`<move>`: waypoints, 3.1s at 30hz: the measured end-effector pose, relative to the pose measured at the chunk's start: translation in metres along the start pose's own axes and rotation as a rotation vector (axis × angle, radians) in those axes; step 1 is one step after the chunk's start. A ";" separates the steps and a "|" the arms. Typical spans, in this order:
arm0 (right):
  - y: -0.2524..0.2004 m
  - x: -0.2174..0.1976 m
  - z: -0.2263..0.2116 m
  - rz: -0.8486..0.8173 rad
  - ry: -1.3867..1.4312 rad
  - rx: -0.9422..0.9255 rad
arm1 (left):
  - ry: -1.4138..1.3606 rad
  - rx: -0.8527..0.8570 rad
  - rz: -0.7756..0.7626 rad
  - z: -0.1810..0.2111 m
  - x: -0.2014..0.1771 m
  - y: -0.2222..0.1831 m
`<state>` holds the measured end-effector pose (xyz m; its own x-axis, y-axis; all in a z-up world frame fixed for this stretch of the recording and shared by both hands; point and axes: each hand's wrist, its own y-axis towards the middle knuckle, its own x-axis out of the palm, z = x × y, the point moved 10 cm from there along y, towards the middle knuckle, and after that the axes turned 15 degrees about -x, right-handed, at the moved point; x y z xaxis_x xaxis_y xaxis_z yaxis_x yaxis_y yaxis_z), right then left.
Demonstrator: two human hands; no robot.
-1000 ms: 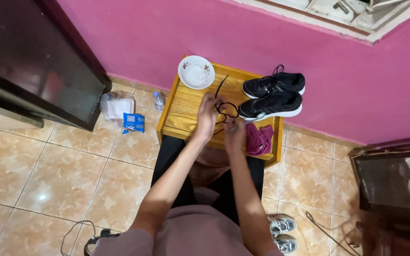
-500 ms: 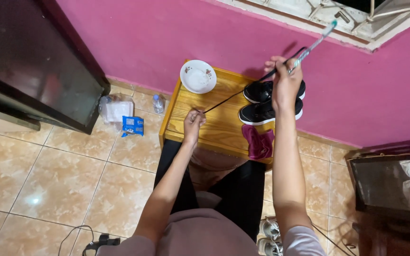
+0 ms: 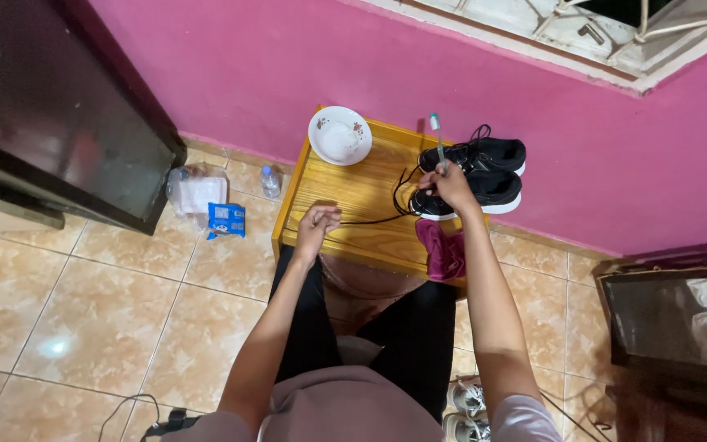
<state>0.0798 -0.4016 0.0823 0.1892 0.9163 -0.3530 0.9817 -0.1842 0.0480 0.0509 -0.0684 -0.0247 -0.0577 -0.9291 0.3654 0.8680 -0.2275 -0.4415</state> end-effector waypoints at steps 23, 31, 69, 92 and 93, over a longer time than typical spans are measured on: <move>-0.039 0.027 -0.020 -0.046 -0.593 -0.048 | 1.414 0.624 0.216 0.040 0.036 -0.021; -0.094 0.173 0.078 0.136 0.552 0.279 | 1.040 0.568 -0.016 0.044 0.051 -0.064; -0.155 0.166 0.001 -0.245 -0.722 -0.266 | 0.997 0.453 0.184 0.015 -0.017 -0.006; -0.156 0.158 -0.021 -0.256 -0.614 -0.323 | 1.175 0.349 0.199 0.013 -0.005 -0.006; -0.160 0.169 -0.024 -0.269 -0.648 -0.346 | 1.173 0.335 0.213 0.009 -0.008 -0.004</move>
<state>-0.0448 -0.2090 0.0373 -0.0015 0.5036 -0.8639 0.9629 0.2339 0.1347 0.0526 -0.0571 -0.0188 -0.1567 -0.6775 -0.7187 0.9876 -0.1141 -0.1077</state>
